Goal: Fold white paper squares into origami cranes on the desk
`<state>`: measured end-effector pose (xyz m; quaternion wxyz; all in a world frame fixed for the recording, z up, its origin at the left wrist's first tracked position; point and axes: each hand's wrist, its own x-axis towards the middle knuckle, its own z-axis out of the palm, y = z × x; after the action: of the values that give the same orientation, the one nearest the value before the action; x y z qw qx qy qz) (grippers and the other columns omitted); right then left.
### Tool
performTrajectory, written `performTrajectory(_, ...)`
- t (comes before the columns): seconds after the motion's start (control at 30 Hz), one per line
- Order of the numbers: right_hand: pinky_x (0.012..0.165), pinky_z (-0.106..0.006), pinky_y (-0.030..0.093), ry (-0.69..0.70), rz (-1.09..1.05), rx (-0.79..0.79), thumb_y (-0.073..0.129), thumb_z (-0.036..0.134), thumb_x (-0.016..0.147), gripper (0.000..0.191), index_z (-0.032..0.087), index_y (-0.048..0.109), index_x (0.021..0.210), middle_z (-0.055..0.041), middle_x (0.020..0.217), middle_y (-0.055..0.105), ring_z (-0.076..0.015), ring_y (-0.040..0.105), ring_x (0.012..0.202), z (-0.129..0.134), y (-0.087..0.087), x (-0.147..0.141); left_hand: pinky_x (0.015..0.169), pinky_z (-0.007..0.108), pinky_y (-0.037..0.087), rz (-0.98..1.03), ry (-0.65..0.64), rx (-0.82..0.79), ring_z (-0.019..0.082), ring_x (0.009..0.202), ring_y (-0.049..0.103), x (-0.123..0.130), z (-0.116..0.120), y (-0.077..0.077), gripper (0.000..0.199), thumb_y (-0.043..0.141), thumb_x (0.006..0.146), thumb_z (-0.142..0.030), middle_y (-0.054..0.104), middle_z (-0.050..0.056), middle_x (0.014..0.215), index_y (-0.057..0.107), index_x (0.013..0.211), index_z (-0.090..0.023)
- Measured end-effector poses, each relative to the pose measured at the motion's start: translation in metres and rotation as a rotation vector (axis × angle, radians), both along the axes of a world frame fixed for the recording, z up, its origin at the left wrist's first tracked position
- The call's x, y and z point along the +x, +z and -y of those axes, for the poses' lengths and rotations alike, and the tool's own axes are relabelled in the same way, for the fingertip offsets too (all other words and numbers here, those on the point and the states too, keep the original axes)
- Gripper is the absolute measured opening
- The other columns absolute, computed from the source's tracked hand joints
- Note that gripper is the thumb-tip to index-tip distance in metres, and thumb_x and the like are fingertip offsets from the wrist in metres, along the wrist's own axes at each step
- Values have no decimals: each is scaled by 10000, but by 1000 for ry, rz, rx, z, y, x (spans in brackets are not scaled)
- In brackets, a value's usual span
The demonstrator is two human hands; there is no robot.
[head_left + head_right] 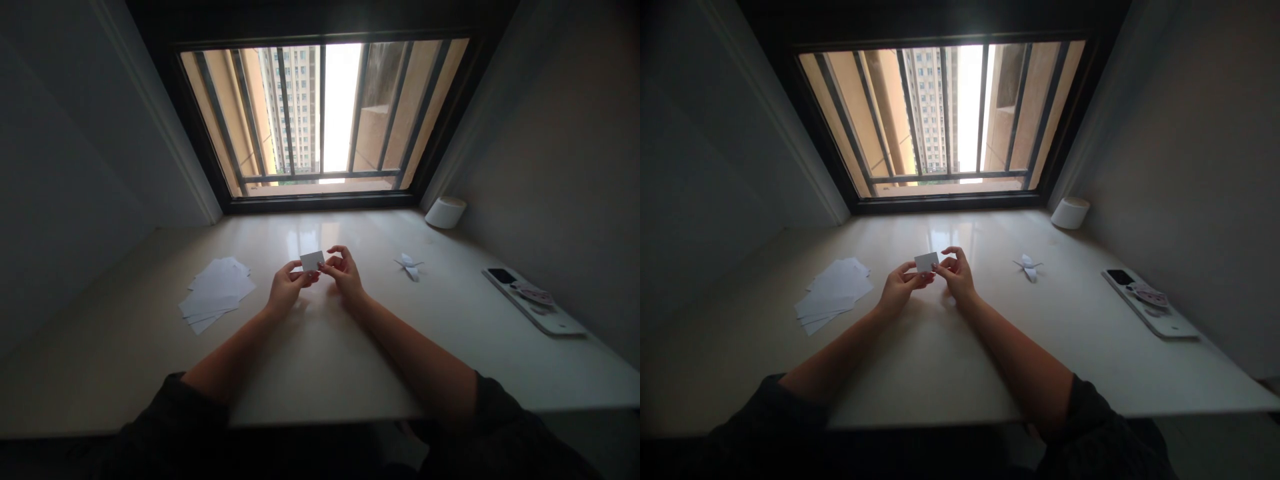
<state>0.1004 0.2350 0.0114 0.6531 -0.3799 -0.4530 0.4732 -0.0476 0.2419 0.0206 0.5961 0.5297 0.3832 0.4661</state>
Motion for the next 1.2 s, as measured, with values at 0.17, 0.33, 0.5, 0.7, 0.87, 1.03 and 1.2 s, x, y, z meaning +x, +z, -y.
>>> performTrajectory(0.17, 648, -291, 453, -1, -13, 27, 673, 325, 674, 310, 256, 472, 900, 66, 591, 568, -142, 567, 597, 1, 0, 1, 750, 377, 498, -9, 6, -2, 239, 748, 689, 0, 0, 2, 473, 766, 627, -390, 725, 112, 772, 593, 983, -131)
performTrajectory(0.33, 683, -312, 472, -97, 80, 62, 647, 331, 721, 293, 252, 466, 937, 52, 616, 603, -164, 614, 651, -1, -5, 1, 770, 379, 495, -12, 9, -3, 235, 770, 688, 0, 1, 0, 457, 759, 642, -373, 726, 126, 825, 585, 987, -129)
performTrajectory(0.5, 639, -300, 479, -114, 184, 59, 618, 409, 754, 348, 246, 454, 1016, 36, 670, 612, -155, 599, 621, -2, -10, -1, 779, 384, 491, -8, 20, -20, 250, 802, 686, 0, 0, -2, 477, 766, 631, -369, 723, 137, 856, 576, 998, -129)
performTrajectory(0.7, 634, -300, 477, -140, 278, 64, 595, 391, 778, 305, 236, 495, 1021, 16, 702, 596, -159, 590, 629, -4, -14, -2, 770, 363, 490, -70, -38, 26, 239, 814, 680, 0, 4, -2, 483, 760, 632, -367, 726, 109, 850, 566, 1021, -158)
performTrajectory(0.87, 638, -290, 466, -184, 340, 98, 468, 359, 854, 225, 261, 498, 1055, 12, 734, 554, -156, 554, 645, -4, -12, 2, 699, 310, 486, -148, 1, 91, 230, 831, 666, -1, 3, 1, 464, 664, 709, -469, 711, 92, 871, 609, 1059, -170)
performTrajectory(1.03, 708, -309, 430, -143, 717, 246, 437, 291, 883, 225, 274, 511, 1095, -17, 808, 580, -181, 547, 734, 4, -1, 5, 594, 258, 469, -205, 44, 96, 200, 767, 639, -6, -2, 0, 425, 617, 728, -522, 688, 71, 863, 685, 968, -178)
performTrajectory(1.2, 720, -311, 424, -131, 825, 282, 452, 331, 888, 232, 280, 532, 1100, -29, 821, 592, -187, 548, 752, 8, 2, 4, 552, 241, 456, -214, 51, 107, 174, 693, 607, -7, -3, -2, 344, 682, 674, -493, 679, 47, 748, 717, 825, -186)
